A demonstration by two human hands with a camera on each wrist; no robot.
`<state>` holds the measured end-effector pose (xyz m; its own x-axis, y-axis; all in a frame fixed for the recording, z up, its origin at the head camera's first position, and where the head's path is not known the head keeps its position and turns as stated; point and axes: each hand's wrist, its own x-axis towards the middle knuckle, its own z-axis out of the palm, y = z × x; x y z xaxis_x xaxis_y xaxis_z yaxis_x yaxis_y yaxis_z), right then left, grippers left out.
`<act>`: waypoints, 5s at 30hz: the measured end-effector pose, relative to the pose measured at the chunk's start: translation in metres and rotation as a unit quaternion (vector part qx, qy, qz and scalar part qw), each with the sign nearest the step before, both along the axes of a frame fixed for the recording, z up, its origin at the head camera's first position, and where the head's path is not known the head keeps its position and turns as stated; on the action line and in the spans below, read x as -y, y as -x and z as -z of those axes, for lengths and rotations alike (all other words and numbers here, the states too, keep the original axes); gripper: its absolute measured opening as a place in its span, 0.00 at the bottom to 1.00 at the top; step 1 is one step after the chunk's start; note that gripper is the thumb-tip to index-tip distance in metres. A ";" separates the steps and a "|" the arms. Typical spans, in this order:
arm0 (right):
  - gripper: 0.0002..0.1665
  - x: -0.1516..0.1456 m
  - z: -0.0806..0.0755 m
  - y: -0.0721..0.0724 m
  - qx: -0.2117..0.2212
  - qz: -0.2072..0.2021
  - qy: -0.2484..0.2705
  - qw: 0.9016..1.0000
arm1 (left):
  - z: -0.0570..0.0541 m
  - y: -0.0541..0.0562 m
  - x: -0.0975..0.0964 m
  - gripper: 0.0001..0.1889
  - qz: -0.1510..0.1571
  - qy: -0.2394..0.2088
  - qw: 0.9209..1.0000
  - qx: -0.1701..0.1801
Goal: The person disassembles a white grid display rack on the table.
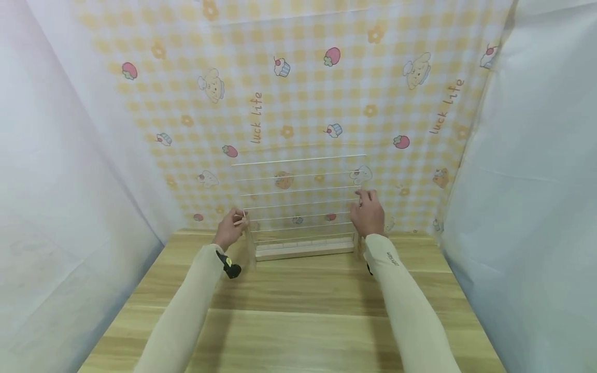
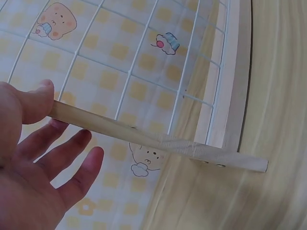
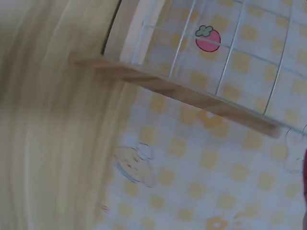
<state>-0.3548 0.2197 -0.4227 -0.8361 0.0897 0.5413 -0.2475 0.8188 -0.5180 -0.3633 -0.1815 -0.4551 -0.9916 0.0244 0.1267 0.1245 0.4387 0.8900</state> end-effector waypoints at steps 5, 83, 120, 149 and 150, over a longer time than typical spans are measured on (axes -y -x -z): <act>0.16 -0.014 0.013 -0.003 0.043 0.037 0.001 0.998 | 0.004 -0.012 0.005 0.10 0.015 -0.006 1.000 -0.010; 0.73 0.161 0.026 -0.012 0.029 -0.048 0.277 0.959 | 0.045 -0.111 -0.021 0.11 -0.139 -0.021 0.977 -0.157; 0.71 0.147 -0.080 -0.008 -0.157 -0.051 0.303 0.939 | 0.049 -0.114 -0.022 0.14 -0.138 -0.038 0.980 -0.136; 0.67 0.055 -0.102 -0.059 -0.059 -0.095 0.202 0.973 | 0.047 -0.112 -0.011 0.14 -0.075 -0.051 0.991 -0.103; 0.68 0.050 -0.096 -0.061 -0.049 -0.097 0.192 0.975 | 0.048 -0.111 -0.009 0.14 -0.067 -0.059 0.991 -0.102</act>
